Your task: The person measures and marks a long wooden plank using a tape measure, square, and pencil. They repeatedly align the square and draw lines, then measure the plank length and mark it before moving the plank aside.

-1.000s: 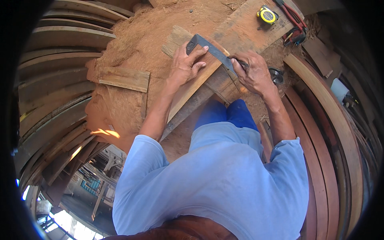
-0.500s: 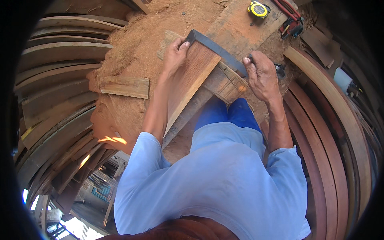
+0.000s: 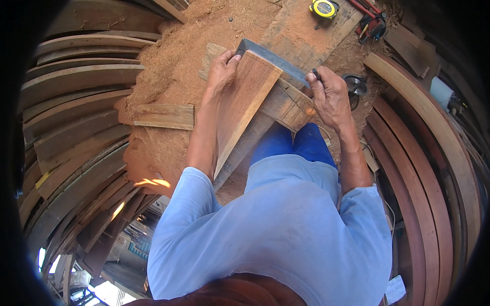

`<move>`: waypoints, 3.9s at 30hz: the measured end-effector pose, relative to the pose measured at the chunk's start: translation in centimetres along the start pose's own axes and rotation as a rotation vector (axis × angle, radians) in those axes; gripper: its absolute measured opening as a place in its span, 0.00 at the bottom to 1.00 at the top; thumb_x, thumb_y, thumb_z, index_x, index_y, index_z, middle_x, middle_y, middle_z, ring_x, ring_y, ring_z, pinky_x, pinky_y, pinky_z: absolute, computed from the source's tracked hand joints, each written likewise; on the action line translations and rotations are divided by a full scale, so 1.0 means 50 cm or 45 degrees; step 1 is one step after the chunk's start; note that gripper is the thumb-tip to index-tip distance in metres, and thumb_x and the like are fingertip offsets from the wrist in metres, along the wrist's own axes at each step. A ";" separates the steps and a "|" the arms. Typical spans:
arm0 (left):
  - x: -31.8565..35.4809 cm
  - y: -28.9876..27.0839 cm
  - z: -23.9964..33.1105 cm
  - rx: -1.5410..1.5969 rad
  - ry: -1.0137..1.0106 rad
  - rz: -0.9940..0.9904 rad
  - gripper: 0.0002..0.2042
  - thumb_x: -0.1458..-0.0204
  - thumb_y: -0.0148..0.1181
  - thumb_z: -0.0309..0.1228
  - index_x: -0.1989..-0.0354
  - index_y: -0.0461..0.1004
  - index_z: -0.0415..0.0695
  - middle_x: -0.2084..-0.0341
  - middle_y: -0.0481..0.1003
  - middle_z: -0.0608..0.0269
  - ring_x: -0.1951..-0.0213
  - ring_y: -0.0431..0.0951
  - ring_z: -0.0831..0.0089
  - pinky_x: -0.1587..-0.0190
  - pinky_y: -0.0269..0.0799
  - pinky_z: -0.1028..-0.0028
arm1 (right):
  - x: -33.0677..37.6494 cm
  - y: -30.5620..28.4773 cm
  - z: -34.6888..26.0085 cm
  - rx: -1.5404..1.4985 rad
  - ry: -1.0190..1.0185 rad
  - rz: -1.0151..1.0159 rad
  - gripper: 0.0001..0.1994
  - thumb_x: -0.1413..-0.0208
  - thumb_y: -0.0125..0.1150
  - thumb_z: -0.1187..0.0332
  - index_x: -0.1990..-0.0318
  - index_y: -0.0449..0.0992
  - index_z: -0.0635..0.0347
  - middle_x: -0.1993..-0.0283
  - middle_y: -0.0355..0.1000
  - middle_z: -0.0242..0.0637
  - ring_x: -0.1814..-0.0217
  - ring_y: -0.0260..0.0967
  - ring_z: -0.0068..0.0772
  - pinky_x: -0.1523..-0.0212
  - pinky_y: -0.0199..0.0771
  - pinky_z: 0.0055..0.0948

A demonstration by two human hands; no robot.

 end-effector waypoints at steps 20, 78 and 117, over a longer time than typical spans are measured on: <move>0.007 -0.004 -0.021 -0.007 0.120 0.067 0.11 0.39 0.58 0.33 0.53 0.80 0.41 0.68 0.82 0.56 0.63 0.80 0.69 0.56 0.74 0.66 | 0.001 -0.005 0.007 -0.023 0.171 0.012 0.12 0.31 0.55 0.64 0.63 0.75 0.64 0.73 0.67 0.38 0.71 0.66 0.30 0.66 0.68 0.32; 0.204 0.105 0.060 -0.733 0.247 0.460 0.48 0.50 0.70 0.44 0.23 0.48 0.53 0.27 0.48 0.35 0.28 0.49 0.37 0.28 0.42 0.42 | -0.096 -0.002 -0.056 0.265 -0.208 -0.086 0.12 0.39 0.62 0.64 0.55 0.69 0.61 0.67 0.72 0.49 0.65 0.72 0.49 0.61 0.72 0.42; 0.178 0.026 -0.001 -0.376 0.183 0.451 0.36 0.50 0.71 0.38 0.33 0.62 0.46 0.43 0.73 0.48 0.42 0.71 0.47 0.37 0.64 0.54 | 0.007 0.218 0.204 -0.917 0.821 -0.053 0.08 0.42 0.69 0.66 0.57 0.80 0.55 0.75 0.68 0.19 0.81 0.56 0.14 0.82 0.53 0.21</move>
Point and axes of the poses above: each hand's wrist, its own x-axis away from the middle knuckle, its own y-axis out of the palm, z = x × y, the point moved 5 cm from there along -x, towards the middle knuckle
